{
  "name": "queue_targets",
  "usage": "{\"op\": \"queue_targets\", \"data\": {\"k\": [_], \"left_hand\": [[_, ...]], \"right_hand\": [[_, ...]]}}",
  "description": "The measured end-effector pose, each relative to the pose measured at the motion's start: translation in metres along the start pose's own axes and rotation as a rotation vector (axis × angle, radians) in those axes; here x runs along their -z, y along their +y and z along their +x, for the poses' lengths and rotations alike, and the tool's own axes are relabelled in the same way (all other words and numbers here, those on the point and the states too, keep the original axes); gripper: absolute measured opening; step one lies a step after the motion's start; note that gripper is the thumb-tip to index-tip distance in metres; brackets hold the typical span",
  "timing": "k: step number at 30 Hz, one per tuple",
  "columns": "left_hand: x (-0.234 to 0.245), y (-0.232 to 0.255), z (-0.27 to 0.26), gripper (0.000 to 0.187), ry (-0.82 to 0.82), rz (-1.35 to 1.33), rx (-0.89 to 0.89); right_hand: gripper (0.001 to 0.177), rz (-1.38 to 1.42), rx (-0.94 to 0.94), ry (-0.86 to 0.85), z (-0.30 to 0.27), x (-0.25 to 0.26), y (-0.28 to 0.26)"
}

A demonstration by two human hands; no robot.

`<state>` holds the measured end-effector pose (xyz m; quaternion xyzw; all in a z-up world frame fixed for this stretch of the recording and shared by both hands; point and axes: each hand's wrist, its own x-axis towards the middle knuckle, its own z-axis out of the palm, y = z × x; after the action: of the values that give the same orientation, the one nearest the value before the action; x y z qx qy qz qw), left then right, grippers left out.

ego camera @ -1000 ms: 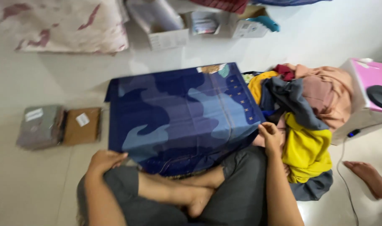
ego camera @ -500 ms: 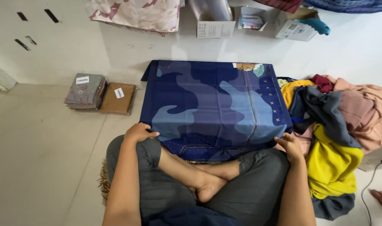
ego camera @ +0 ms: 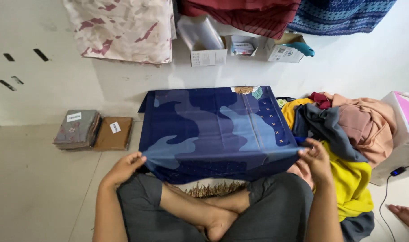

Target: Cleaning a blue patterned fabric with a lint roller and then folding it

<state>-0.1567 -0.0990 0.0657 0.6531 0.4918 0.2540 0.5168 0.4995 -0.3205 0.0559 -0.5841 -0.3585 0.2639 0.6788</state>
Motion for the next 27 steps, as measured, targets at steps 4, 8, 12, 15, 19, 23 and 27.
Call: {"op": "queue_targets", "data": {"k": [4, 8, 12, 15, 19, 23, 27], "left_hand": [[0.011, 0.043, 0.033, 0.03, 0.224, 0.021, -0.217], [0.027, 0.069, 0.106, 0.032, 0.36, 0.182, -0.18], [0.043, 0.043, 0.224, 0.018, 0.531, 0.088, -0.228], [0.043, 0.051, 0.26, 0.019, 0.621, 0.196, -0.213], [0.025, 0.047, 0.3, 0.027, 0.717, 0.384, -0.18], [0.008, 0.041, 0.328, 0.025, 0.722, 0.425, -0.149], [-0.006, 0.016, 0.355, 0.024, 0.711, 0.495, -0.106]], "right_hand": [[0.062, 0.017, 0.108, 0.055, 0.047, -0.011, -0.046], [0.053, -0.007, 0.118, 0.144, 0.115, -0.043, -0.082], [0.049, -0.104, 0.191, 0.191, 0.19, -0.065, -0.077], [0.05, -0.144, 0.207, 0.195, 0.247, -0.075, -0.043], [0.048, -0.264, 0.218, 0.217, 0.282, -0.096, -0.006], [0.044, -0.42, 0.208, 0.248, 0.309, -0.106, 0.048], [0.042, -0.697, 0.156, 0.334, 0.334, -0.106, 0.104]]}}
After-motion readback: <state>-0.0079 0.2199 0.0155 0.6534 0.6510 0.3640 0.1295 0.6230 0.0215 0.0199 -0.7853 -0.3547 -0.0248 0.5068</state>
